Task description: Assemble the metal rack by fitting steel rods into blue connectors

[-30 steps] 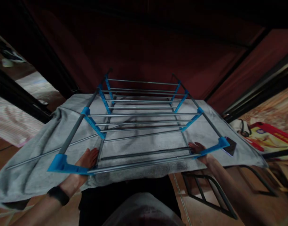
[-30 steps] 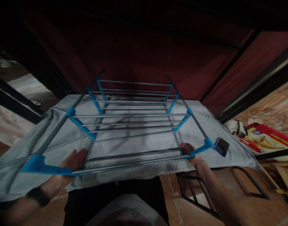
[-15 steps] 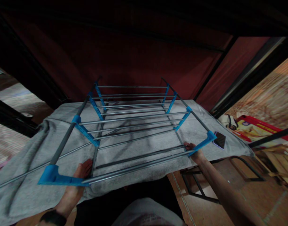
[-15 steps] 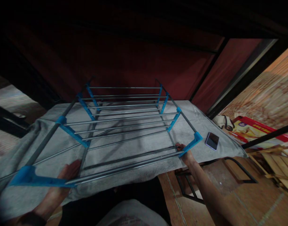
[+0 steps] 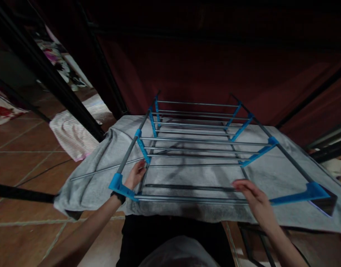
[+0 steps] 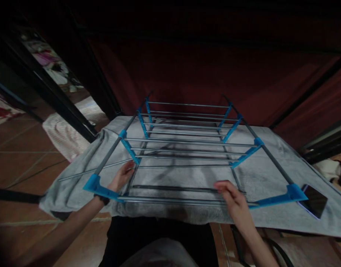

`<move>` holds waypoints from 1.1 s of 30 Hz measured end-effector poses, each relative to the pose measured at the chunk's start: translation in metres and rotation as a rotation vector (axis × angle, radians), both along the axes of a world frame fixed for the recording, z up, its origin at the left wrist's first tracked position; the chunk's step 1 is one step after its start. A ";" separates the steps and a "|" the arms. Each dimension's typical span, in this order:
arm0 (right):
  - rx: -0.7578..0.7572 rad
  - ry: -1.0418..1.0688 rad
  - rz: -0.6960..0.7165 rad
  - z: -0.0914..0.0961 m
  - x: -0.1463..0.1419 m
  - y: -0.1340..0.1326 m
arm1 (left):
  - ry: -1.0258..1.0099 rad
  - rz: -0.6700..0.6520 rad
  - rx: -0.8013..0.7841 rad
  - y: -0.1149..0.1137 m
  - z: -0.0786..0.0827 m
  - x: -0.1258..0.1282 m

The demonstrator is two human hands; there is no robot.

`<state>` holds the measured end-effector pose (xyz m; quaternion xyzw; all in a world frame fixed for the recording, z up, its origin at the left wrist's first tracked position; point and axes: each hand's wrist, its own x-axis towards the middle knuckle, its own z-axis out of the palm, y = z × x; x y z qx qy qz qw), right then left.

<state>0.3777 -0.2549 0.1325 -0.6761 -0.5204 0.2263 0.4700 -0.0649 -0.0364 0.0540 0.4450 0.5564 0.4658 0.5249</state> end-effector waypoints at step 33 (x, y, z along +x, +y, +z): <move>-0.288 -0.886 0.780 -0.083 -0.139 0.211 | 0.472 -0.123 0.343 0.033 -0.045 0.004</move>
